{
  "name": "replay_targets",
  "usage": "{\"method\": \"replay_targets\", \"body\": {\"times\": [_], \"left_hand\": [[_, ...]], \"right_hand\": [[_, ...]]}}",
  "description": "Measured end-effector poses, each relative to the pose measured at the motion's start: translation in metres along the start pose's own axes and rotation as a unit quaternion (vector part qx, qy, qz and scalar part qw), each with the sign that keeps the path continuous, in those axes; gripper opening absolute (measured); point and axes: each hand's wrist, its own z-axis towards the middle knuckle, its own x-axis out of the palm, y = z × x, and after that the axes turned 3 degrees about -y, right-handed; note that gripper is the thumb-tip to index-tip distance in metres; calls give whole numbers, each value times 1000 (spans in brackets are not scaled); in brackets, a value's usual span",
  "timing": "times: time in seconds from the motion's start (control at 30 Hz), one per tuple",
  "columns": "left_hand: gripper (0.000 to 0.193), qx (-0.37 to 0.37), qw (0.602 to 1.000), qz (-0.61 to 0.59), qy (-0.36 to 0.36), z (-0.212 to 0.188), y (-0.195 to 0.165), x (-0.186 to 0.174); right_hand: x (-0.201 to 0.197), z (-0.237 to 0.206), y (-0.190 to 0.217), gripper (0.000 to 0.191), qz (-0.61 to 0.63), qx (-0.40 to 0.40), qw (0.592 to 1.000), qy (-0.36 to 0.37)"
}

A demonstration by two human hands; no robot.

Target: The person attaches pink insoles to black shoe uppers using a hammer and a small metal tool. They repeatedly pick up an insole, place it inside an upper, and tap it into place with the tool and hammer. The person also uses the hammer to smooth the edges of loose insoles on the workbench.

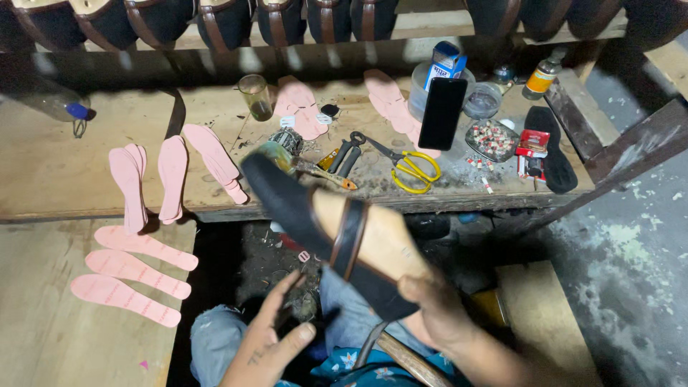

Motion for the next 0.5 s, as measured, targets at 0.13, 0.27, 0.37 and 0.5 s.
{"method": "replay_targets", "body": {"times": [0.13,0.27,0.37,0.5], "left_hand": [[75,-118,917,319,-210,-10,40,-43],[41,-30,932,207,-296,-15,77,-53],[30,-35,913,173,-367,-21,83,-51],[30,-26,921,100,-374,-15,75,-55]], "right_hand": [[-3,46,63,60,-134,-177,955,-197],[9,150,144,57,-175,-382,902,-101],[17,218,191,43,-283,-407,856,-148],[35,270,217,36,-357,-368,821,-252]]}}
